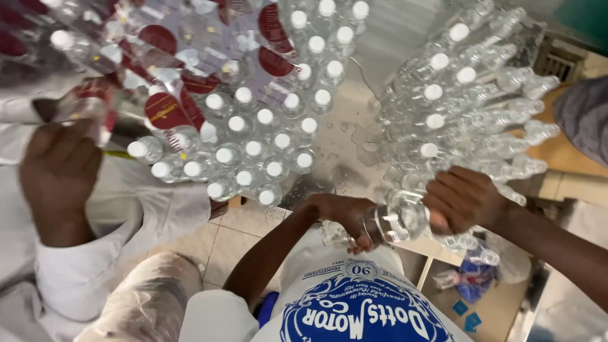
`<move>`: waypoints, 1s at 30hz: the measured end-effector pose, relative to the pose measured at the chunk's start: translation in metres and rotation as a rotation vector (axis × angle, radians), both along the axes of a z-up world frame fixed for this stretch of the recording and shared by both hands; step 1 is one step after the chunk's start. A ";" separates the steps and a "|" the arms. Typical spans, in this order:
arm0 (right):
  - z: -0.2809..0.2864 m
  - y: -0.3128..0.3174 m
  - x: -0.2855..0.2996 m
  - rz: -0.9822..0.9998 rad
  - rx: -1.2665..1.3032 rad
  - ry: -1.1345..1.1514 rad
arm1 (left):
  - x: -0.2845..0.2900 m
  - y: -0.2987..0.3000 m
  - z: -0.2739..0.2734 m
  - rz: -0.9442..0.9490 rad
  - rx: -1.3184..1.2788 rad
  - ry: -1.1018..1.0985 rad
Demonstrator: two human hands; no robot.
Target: Placing plastic caps onto water bottles at a capping station
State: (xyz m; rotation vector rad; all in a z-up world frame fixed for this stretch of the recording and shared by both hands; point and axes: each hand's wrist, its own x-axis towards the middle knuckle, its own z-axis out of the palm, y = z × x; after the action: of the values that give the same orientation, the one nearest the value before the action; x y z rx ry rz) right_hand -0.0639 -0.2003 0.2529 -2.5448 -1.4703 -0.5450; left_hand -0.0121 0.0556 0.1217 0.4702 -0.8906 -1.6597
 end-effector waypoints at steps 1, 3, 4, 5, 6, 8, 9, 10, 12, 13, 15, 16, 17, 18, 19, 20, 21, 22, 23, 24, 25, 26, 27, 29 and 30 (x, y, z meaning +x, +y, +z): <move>-0.008 0.002 -0.003 -0.120 0.181 0.170 | 0.001 0.003 0.011 0.090 0.200 -0.157; -0.009 0.005 -0.007 -0.250 0.288 0.341 | 0.009 0.010 0.040 0.152 0.329 -0.236; -0.009 0.007 -0.011 -0.361 0.404 0.526 | 0.009 0.015 0.054 0.230 0.468 -0.303; -0.039 -0.015 -0.015 -0.376 0.404 0.526 | 0.006 0.008 0.068 0.216 0.464 -0.302; -0.067 -0.040 -0.020 -0.420 0.108 0.472 | 0.002 0.001 0.081 0.323 0.571 -0.673; -0.084 -0.055 -0.014 -0.458 -0.192 0.414 | -0.018 -0.012 0.090 0.425 0.666 -1.045; -0.072 -0.046 -0.002 -0.963 -0.097 1.019 | -0.034 -0.017 0.085 0.609 0.630 -1.606; -0.062 -0.034 0.009 -1.473 0.057 1.614 | -0.047 -0.021 0.080 0.787 0.520 -2.178; -0.034 -0.030 0.030 -1.382 0.069 1.547 | -0.034 -0.025 0.069 0.874 0.512 -2.187; -0.019 -0.030 0.041 -1.281 0.061 1.483 | -0.028 -0.028 0.064 0.964 0.524 -2.184; 0.032 -0.006 0.073 -1.188 0.081 1.402 | -0.007 -0.043 0.021 1.161 0.536 -2.056; 0.058 0.006 0.086 -1.107 0.120 1.319 | 0.006 -0.050 0.000 1.336 0.525 -1.925; 0.050 0.001 0.103 -1.118 0.130 1.314 | 0.022 -0.058 -0.009 1.333 0.508 -1.928; 0.042 -0.003 0.119 -1.039 0.148 1.119 | 0.037 -0.065 -0.017 1.412 0.512 -1.791; 0.035 -0.008 0.136 -0.958 0.163 0.926 | 0.051 -0.072 -0.025 1.484 0.515 -1.650; 0.013 -0.018 0.158 -0.960 0.165 0.919 | 0.049 -0.068 -0.022 1.486 0.508 -1.653; -0.008 -0.027 0.182 -0.880 0.116 0.692 | 0.047 -0.063 -0.019 1.420 0.502 -1.566; -0.027 -0.038 0.210 -0.790 0.067 0.459 | 0.050 -0.061 -0.016 1.360 0.490 -1.484; -0.049 -0.053 0.241 -0.790 0.069 0.443 | 0.041 -0.058 -0.025 1.369 0.478 -1.493; -0.072 -0.066 0.270 -0.815 0.082 0.365 | 0.030 -0.052 -0.035 1.291 0.508 -1.503; -0.096 -0.080 0.300 -0.839 0.095 0.287 | 0.021 -0.046 -0.046 1.212 0.538 -1.511; -0.124 -0.092 0.329 -0.835 0.100 0.292 | 0.006 -0.038 -0.048 1.208 0.547 -1.513; -0.153 -0.104 0.358 -0.912 0.191 0.297 | -0.008 -0.031 -0.049 1.134 0.572 -1.404; -0.199 -0.118 0.419 -0.964 0.277 0.291 | -0.033 -0.023 -0.058 1.087 0.599 -1.296; -0.220 -0.120 0.445 -1.036 0.321 0.291 | -0.046 -0.019 -0.065 1.085 0.618 -1.242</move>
State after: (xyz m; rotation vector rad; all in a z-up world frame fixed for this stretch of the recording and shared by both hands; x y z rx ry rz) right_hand 0.3806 -0.3204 0.0333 -2.7611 0.1137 -0.4228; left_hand -0.0578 0.0364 0.0572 2.1006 -0.6530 -0.4346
